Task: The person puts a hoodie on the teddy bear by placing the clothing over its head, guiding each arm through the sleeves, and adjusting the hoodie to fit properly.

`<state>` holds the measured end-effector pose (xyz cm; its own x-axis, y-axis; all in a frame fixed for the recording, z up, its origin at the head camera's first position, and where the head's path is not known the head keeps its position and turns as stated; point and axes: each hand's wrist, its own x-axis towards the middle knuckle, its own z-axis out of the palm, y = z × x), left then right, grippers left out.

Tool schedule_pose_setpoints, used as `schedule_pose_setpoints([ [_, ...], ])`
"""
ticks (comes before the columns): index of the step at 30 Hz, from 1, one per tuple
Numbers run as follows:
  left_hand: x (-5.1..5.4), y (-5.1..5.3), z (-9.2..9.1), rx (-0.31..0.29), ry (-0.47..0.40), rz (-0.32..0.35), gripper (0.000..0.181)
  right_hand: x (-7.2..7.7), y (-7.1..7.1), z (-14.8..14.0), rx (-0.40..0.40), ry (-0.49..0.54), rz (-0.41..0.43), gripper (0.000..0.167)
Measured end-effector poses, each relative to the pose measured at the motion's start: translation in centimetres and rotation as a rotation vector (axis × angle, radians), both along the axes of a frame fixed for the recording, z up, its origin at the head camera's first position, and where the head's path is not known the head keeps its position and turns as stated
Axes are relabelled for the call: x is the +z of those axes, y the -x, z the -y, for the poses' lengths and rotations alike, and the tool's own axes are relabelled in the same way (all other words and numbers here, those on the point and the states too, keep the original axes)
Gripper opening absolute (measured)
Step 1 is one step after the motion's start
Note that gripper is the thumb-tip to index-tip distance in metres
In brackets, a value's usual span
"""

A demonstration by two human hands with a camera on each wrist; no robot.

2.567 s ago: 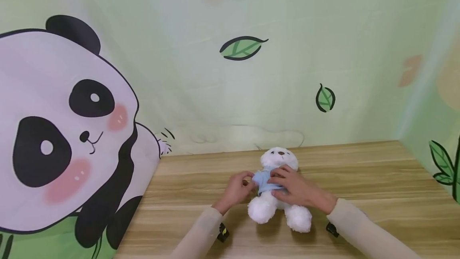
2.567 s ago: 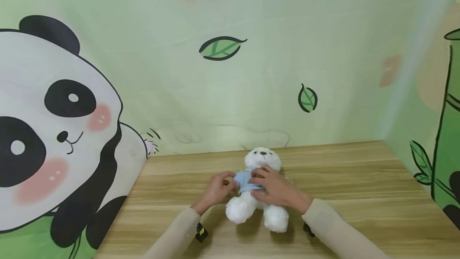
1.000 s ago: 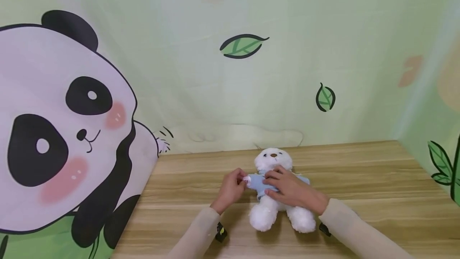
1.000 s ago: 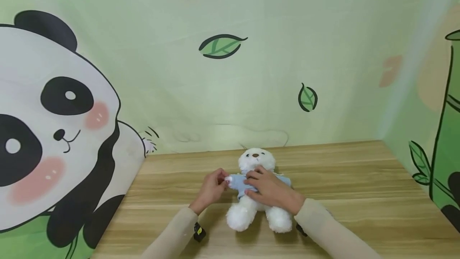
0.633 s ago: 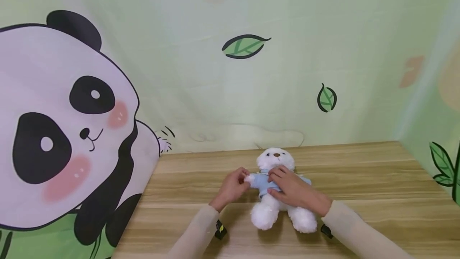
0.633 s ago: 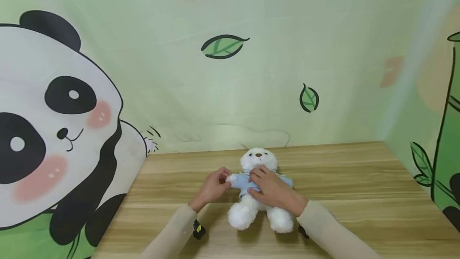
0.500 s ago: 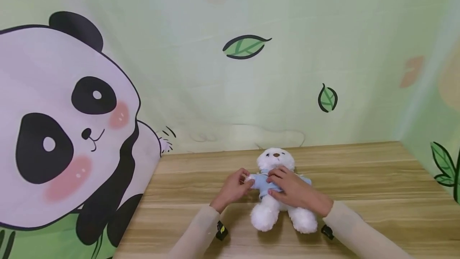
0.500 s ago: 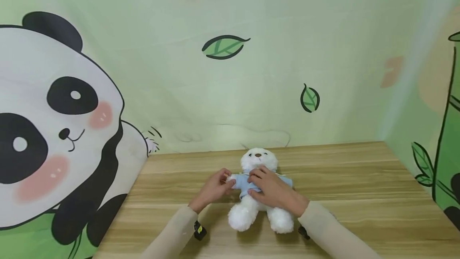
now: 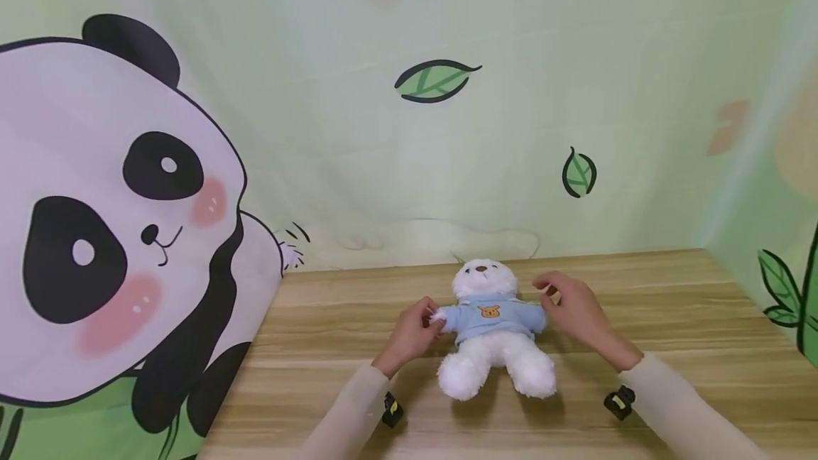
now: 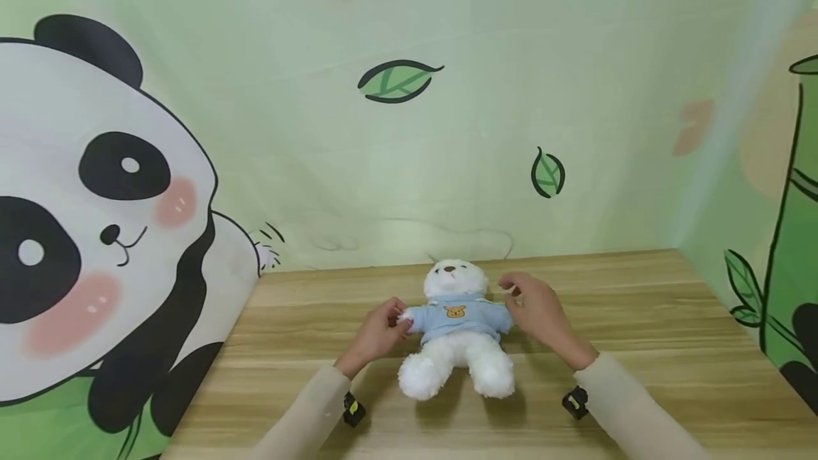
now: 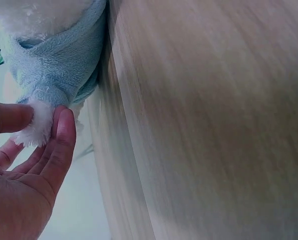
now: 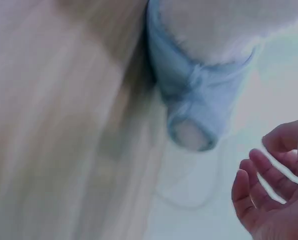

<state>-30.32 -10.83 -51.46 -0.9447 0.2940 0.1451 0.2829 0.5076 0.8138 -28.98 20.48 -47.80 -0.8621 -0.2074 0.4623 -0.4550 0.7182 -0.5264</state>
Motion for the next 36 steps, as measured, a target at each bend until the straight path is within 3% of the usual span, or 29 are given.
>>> schedule_pose_setpoints([
  [4, 0.0, -0.1, 0.0, -0.004, -0.017, 0.007, 0.009, -1.0, -0.1, -1.7, -0.035, 0.016, 0.153, 0.022],
  [8, 0.0, 0.0, 0.1, -0.007, -0.019, 0.003, 0.009, -1.9, -0.1, -2.2, 0.02, 0.008, 0.269, 0.017],
  [11, -0.1, 0.0, 0.3, -0.011, -0.014, -0.004, 0.009, -2.5, -0.1, -2.0, 0.061, 0.02, 0.309, 0.016],
  [19, -0.7, 0.0, 0.6, -0.008, -0.032, -0.006, 0.011, -3.5, 0.1, -1.5, 0.09, 0.243, 0.423, 0.034],
  [29, -0.7, -0.2, 0.4, 0.043, 0.015, -0.053, 0.021, -3.6, 0.1, -1.1, 0.129, 0.301, 0.457, 0.036],
  [36, -0.5, -0.3, 0.5, 0.051, -0.015, 0.008, 0.024, -3.6, 0.1, -1.1, 0.085, 0.302, 0.467, 0.033],
])
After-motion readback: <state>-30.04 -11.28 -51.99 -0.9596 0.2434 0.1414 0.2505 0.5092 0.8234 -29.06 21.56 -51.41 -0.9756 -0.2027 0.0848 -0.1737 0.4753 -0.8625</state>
